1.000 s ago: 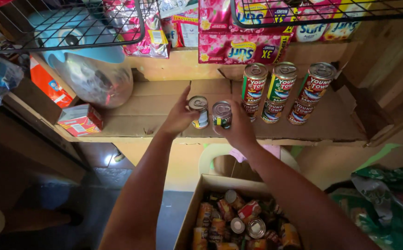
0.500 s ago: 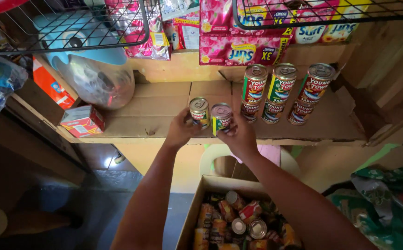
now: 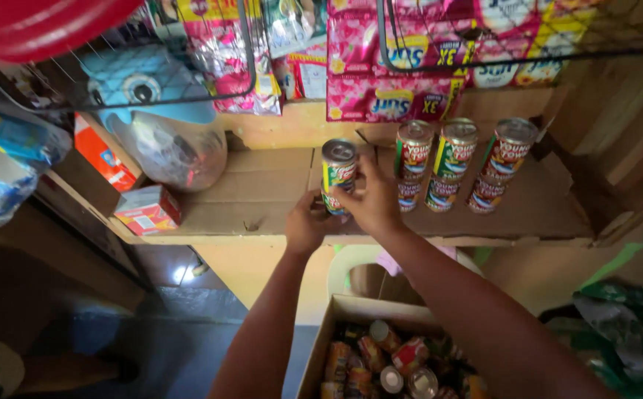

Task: Organizing and stacking various canned goods from a cardboard box onto a retail shelf.

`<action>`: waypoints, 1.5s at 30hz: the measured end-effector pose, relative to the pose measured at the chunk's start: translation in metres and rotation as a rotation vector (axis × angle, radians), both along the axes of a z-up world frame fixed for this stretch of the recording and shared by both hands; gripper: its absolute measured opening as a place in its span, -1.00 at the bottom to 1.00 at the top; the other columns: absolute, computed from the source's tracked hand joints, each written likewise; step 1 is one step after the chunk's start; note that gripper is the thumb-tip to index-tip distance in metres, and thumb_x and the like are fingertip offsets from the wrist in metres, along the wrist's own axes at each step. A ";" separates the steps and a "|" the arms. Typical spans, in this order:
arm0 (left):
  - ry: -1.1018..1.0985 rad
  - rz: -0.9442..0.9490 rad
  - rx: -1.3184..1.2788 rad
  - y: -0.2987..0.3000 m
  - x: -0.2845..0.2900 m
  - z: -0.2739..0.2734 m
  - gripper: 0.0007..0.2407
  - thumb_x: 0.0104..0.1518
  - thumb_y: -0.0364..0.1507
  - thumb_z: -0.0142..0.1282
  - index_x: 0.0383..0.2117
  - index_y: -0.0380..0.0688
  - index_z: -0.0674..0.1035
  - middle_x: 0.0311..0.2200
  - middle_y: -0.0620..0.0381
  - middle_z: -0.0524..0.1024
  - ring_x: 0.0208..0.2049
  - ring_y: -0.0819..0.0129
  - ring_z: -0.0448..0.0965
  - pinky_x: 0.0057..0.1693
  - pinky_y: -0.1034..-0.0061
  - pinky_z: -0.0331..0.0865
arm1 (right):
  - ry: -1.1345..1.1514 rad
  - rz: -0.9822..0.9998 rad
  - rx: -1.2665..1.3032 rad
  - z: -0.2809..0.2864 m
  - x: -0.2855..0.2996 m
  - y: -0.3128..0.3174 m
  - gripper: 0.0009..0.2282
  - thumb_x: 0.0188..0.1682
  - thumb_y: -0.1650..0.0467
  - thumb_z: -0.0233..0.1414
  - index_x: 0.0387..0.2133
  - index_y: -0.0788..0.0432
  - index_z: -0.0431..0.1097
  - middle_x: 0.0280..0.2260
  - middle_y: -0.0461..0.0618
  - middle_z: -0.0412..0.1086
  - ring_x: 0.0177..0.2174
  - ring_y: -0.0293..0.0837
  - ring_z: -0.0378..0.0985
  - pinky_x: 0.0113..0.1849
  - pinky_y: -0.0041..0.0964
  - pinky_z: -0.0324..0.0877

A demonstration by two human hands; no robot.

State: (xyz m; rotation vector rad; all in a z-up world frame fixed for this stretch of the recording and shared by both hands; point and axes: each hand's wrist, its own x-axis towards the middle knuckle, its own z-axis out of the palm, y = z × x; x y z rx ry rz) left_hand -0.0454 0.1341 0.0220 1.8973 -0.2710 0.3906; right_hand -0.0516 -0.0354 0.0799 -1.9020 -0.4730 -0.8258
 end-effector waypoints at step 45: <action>-0.422 -0.268 0.143 -0.155 -0.196 0.338 -0.54 -0.10 -0.24 0.43 -0.07 -0.21 0.64 -0.45 0.12 0.67 -0.54 0.51 0.52 -0.39 0.53 0.40 | -0.351 0.209 0.254 0.284 -0.191 -0.166 -0.57 -0.03 0.54 0.23 0.10 0.32 0.27 -0.19 0.09 0.54 -0.23 -0.23 0.65 -0.21 -0.36 0.60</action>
